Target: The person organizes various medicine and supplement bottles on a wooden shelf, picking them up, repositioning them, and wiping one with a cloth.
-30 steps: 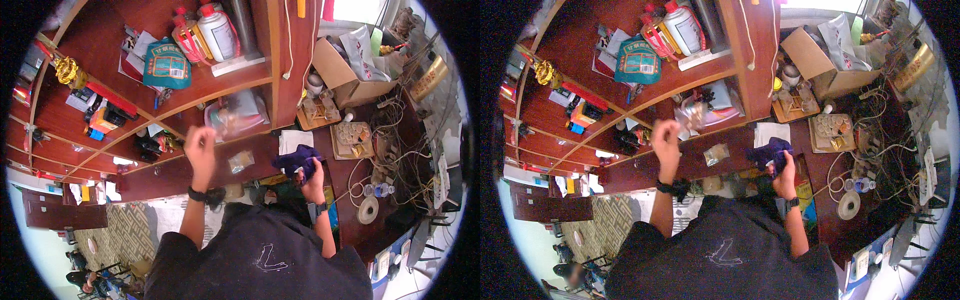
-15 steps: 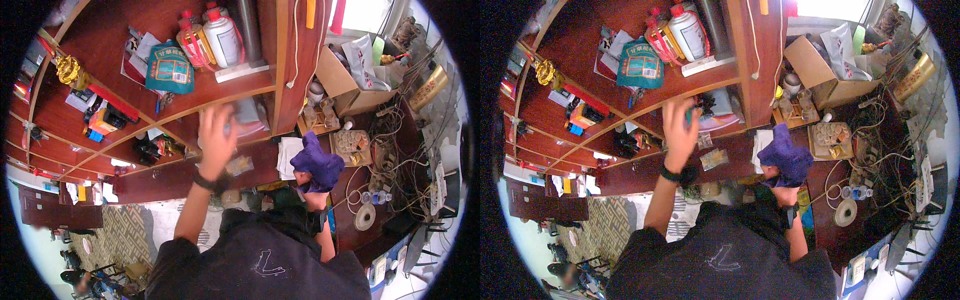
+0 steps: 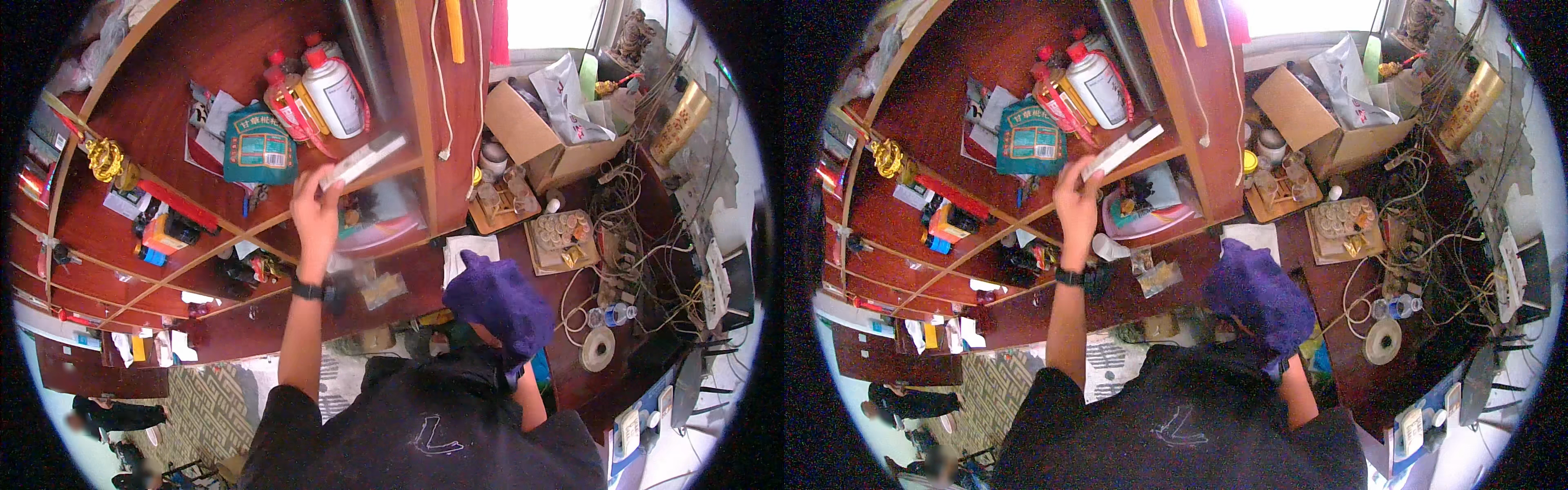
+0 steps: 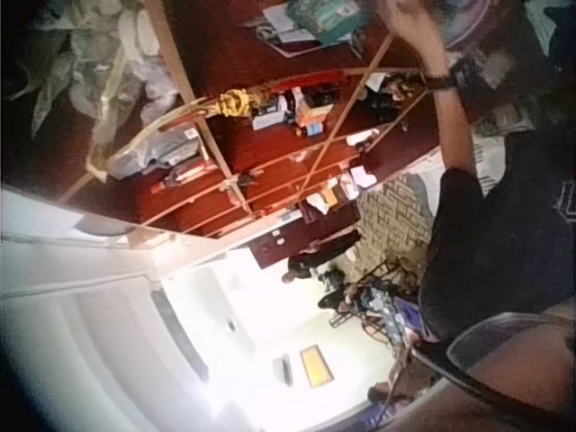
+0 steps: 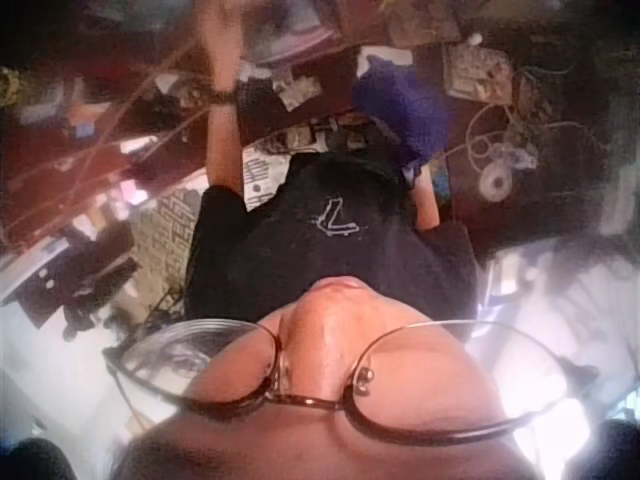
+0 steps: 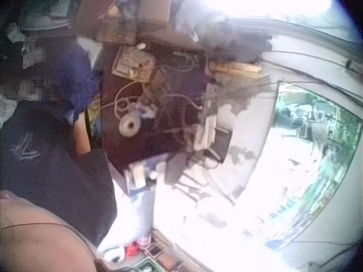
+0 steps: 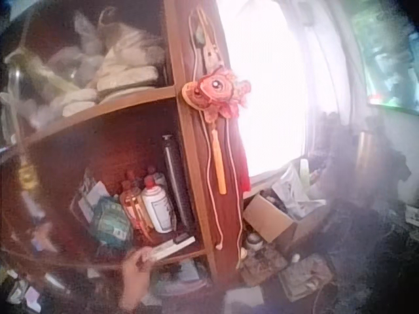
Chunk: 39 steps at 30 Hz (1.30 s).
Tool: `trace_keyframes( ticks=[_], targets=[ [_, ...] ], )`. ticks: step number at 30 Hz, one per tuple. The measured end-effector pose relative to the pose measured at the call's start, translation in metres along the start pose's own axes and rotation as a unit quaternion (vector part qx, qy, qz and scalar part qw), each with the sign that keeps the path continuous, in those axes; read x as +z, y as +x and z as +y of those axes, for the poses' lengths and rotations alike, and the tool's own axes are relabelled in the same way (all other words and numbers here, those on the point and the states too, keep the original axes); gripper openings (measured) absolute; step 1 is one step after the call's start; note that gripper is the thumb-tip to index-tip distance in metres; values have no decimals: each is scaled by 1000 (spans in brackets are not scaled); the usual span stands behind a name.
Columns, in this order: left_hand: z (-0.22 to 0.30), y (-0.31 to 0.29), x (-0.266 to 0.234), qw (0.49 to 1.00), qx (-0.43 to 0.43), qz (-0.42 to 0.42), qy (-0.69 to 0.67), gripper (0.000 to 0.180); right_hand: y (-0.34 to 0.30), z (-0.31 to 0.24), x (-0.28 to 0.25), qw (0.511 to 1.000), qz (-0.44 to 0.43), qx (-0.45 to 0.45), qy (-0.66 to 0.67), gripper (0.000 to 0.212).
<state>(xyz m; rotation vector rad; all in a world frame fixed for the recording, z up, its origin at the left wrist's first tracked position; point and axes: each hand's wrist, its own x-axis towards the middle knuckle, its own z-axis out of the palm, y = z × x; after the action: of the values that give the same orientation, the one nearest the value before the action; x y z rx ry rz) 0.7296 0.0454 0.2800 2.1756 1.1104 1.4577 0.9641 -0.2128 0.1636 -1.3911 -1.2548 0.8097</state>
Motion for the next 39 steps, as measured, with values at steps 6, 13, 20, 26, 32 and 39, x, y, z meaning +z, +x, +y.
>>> trace_keyframes(
  ticks=[6, 13, 20, 26, 32, 39],
  targets=[
    [70, -90, -24, 867, -298, -20, -399, 29, 29, -7, 7, 983, -8, -180, 27, 45],
    [123, -124, -61, 692, -414, -118, -580, 39, 37, -65, 25, 992, 61, -35, -101, 43],
    [121, -145, -52, 867, -300, -126, -376, 39, 68, -92, 44, 961, 51, 25, 271, 57],
    [116, -145, -48, 945, -199, -116, -231, 39, 75, -113, 46, 955, 86, -65, 277, 34],
    [117, -130, -33, 940, -197, -93, -262, 40, 55, -104, 72, 955, 84, -55, 278, 32],
    [107, -151, -32, 899, -283, -150, -299, 41, 50, -102, 60, 942, 61, 0, 329, 27]
  ],
)
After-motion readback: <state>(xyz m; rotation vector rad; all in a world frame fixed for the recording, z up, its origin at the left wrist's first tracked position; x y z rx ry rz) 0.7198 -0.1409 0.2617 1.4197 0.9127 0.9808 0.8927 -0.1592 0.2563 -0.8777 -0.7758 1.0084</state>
